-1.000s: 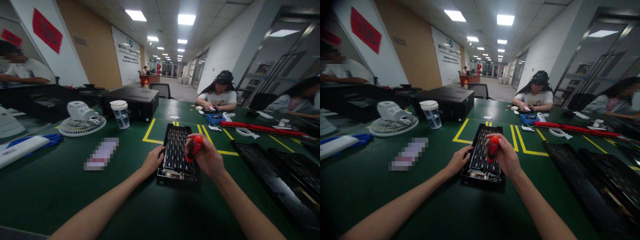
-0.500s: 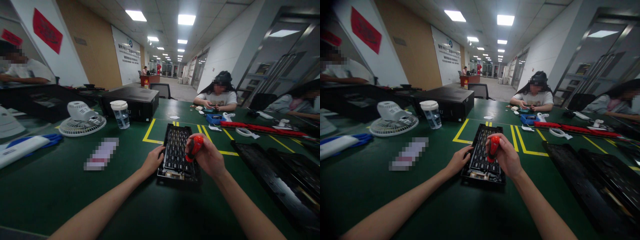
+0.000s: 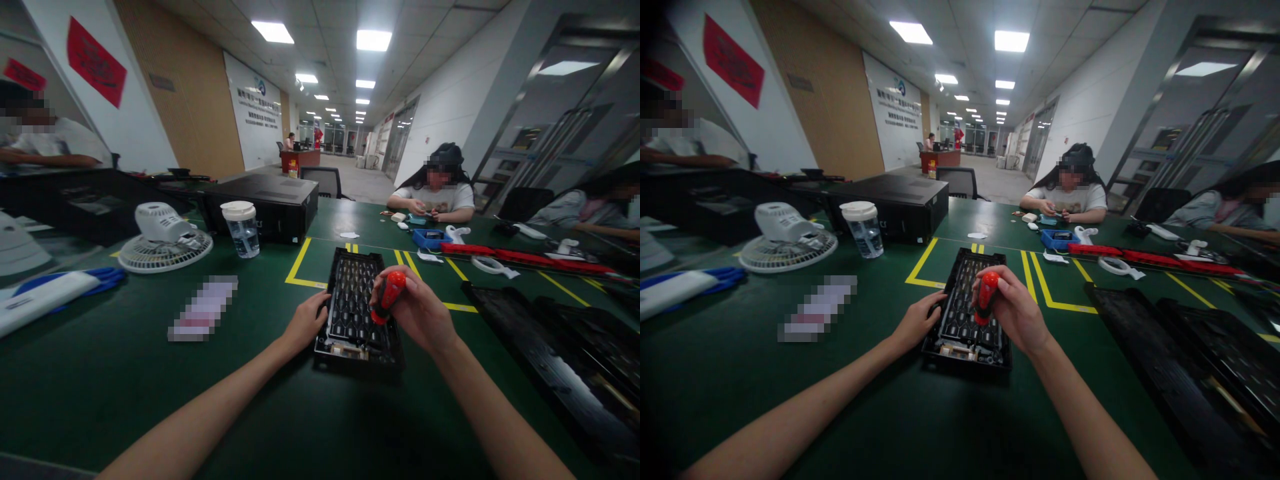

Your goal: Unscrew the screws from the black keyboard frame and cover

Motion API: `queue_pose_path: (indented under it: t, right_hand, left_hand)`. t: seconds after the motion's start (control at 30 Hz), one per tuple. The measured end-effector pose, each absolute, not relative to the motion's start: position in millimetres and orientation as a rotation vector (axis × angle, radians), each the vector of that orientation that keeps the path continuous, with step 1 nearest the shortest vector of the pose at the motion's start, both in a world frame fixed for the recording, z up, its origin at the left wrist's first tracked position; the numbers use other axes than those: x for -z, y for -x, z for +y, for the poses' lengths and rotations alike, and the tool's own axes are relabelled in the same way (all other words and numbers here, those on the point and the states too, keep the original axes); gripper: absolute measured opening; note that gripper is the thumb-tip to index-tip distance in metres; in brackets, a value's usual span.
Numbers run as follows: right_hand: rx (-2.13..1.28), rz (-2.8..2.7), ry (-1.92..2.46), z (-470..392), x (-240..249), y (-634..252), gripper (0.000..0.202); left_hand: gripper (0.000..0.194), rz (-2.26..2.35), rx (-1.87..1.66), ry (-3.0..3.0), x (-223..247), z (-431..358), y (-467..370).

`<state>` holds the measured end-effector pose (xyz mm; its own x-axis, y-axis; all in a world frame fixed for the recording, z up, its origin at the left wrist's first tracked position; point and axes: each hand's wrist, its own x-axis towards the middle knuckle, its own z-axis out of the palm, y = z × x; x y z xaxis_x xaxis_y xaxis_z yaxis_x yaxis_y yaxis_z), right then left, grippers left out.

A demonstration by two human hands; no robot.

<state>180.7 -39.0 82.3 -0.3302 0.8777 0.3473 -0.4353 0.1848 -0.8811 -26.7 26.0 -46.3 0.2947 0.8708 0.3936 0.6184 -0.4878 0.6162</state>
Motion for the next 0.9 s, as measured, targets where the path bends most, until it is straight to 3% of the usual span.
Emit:
queue_pose_path:
  t: [0.9]
  right_hand:
    - [-1.239, -1.439, 0.659, -40.6, -88.8, -185.2, 0.013]
  left_hand:
    - [0.035, 1.333, -1.015, -2.205, 43.1, 24.3, 26.6]
